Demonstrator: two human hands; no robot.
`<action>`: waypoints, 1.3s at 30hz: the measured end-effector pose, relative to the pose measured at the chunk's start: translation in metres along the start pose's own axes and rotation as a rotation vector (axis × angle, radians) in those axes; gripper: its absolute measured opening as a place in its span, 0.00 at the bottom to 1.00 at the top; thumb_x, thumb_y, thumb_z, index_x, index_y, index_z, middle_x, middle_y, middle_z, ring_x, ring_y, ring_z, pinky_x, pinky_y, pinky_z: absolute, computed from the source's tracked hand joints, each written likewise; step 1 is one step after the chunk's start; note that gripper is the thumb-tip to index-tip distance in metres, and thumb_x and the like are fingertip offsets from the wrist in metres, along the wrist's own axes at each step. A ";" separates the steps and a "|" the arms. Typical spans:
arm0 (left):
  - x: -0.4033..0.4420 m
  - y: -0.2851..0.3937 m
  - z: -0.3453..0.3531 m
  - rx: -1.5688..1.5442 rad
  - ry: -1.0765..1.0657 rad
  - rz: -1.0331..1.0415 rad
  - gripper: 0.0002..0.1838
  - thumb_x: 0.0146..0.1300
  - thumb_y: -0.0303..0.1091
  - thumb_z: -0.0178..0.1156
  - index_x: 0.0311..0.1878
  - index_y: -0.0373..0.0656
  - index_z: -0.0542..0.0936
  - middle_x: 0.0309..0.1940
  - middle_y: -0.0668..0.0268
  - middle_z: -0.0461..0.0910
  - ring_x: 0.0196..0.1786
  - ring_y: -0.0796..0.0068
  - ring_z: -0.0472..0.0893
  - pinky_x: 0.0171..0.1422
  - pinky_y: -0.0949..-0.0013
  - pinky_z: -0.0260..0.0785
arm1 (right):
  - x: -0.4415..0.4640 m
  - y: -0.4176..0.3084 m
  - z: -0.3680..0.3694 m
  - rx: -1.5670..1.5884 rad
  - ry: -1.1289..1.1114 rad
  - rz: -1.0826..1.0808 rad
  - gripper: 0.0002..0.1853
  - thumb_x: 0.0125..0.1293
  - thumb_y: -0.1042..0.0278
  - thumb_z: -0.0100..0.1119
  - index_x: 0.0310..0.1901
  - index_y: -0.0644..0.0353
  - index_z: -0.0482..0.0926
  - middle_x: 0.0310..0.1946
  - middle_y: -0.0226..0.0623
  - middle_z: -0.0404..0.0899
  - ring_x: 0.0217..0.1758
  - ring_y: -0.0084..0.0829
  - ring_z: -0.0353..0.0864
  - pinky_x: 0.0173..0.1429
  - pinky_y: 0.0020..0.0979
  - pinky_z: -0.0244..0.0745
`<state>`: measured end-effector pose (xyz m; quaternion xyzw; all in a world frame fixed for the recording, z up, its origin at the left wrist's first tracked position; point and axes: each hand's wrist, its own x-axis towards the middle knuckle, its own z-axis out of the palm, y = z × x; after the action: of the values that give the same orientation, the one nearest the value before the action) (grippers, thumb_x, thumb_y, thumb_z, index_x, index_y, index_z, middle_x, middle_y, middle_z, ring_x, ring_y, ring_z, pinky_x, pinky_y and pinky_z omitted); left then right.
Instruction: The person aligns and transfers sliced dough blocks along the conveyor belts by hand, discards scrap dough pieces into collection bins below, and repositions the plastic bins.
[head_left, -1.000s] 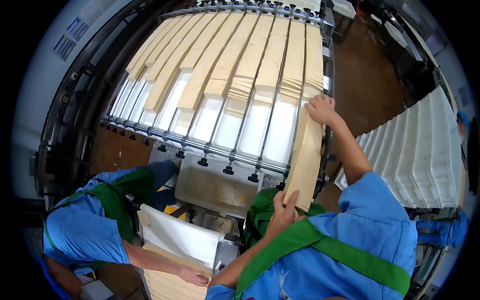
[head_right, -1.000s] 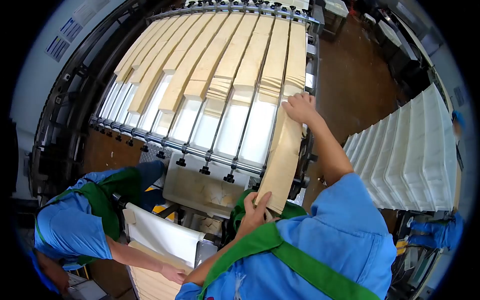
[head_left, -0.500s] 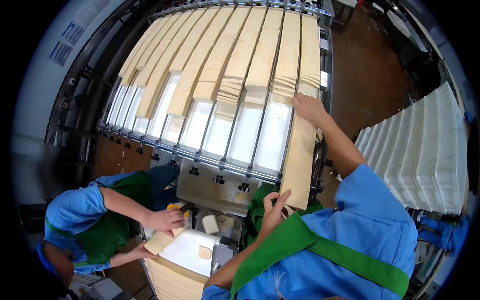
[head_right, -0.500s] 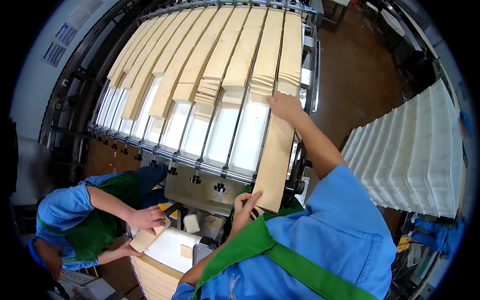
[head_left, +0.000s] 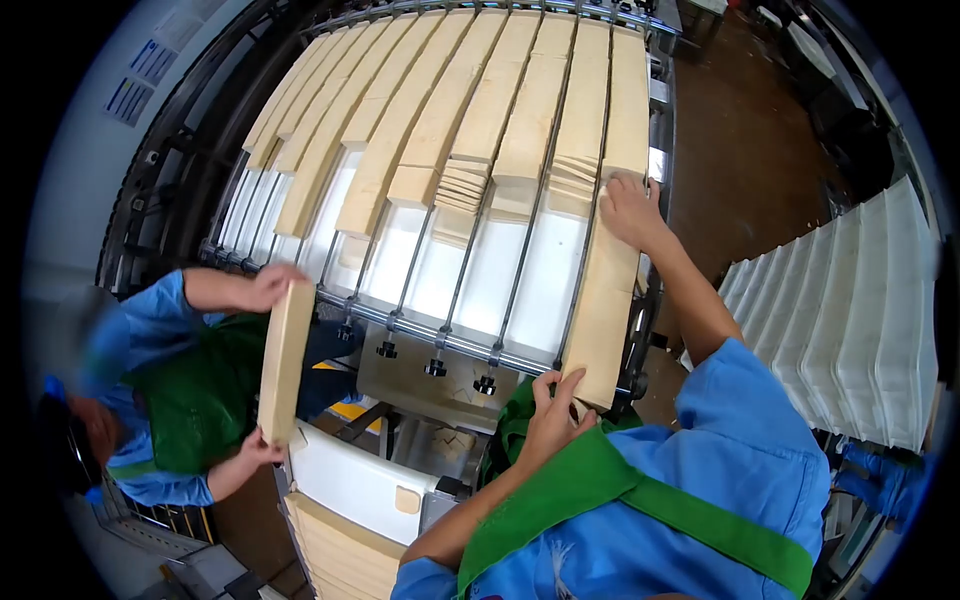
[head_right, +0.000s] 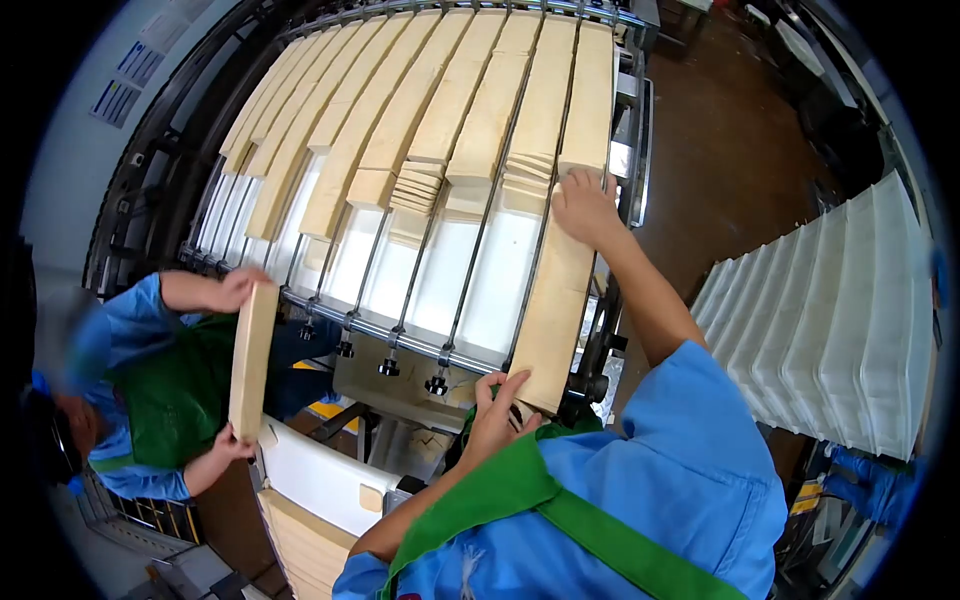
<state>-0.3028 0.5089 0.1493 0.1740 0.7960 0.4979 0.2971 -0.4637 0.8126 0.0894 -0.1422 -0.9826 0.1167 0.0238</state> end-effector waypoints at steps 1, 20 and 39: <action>0.003 -0.005 0.003 0.055 0.025 0.071 0.34 0.54 0.27 0.65 0.65 0.47 0.67 0.57 0.50 0.58 0.49 0.54 0.74 0.54 0.64 0.70 | 0.001 0.003 0.003 0.025 0.064 -0.022 0.22 0.66 0.58 0.39 0.52 0.65 0.73 0.58 0.45 0.69 0.67 0.41 0.63 0.72 0.57 0.42; 0.045 -0.020 -0.001 -0.258 0.277 0.081 0.43 0.48 0.15 0.49 0.71 0.50 0.55 0.61 0.48 0.57 0.55 0.44 0.72 0.57 0.58 0.67 | -0.125 -0.054 0.028 -0.098 0.020 -0.471 0.34 0.69 0.52 0.50 0.71 0.60 0.56 0.72 0.51 0.53 0.76 0.47 0.49 0.71 0.54 0.48; -0.197 -0.204 -0.064 -0.020 1.888 -0.573 0.30 0.53 0.25 0.60 0.62 0.39 0.67 0.58 0.44 0.63 0.62 0.44 0.63 0.70 0.50 0.55 | -0.125 -0.334 0.100 0.203 0.039 -1.490 0.33 0.65 0.51 0.57 0.66 0.61 0.64 0.65 0.56 0.63 0.68 0.56 0.60 0.71 0.49 0.53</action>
<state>-0.1905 0.2618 0.0467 -0.4966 0.7141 0.3483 -0.3495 -0.4437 0.4436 0.0699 0.5611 -0.8028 0.1570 0.1268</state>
